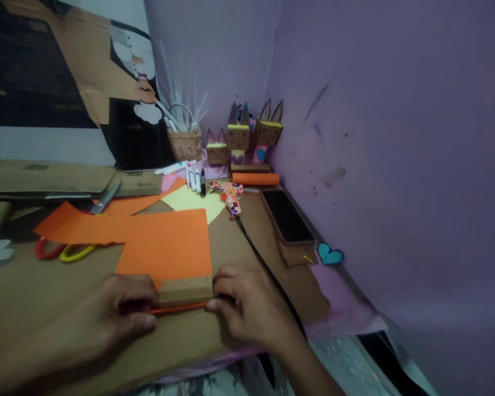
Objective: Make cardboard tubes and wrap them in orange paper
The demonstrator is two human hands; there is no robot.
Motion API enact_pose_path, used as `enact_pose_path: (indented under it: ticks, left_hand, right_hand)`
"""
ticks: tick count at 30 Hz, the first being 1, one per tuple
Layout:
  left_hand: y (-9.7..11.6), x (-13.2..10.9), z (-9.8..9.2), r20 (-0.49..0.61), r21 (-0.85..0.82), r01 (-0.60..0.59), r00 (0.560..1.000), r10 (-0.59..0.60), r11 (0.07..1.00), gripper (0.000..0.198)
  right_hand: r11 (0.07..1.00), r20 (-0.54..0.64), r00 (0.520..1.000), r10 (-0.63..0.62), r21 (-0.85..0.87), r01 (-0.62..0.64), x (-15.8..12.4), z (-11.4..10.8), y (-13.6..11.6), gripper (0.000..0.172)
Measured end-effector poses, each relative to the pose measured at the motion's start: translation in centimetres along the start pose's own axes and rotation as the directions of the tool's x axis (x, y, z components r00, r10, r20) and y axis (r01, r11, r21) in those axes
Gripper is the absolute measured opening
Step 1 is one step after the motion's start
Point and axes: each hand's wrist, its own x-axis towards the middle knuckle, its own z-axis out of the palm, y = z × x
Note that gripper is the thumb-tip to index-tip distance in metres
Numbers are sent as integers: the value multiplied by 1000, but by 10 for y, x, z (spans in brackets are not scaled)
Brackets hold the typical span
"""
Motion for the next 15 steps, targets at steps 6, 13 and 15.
enact_pose_path:
  ticks: [6, 13, 15]
  left_hand:
    - [-24, 39, -25, -392, 175, -109, 904, 171, 979, 35]
    - [-35, 109, -17, -441, 517, 49, 871, 217, 854, 39]
    - [-35, 116, -15, -461, 525, 77, 863, 207, 847, 36]
  right_hand:
    - [999, 37, 999, -25, -40, 27, 0, -3, 1, 14]
    - [999, 77, 997, -28, -32, 30, 1, -5, 1, 12]
    - [998, 100, 994, -51, -35, 55, 2, -6, 3, 12]
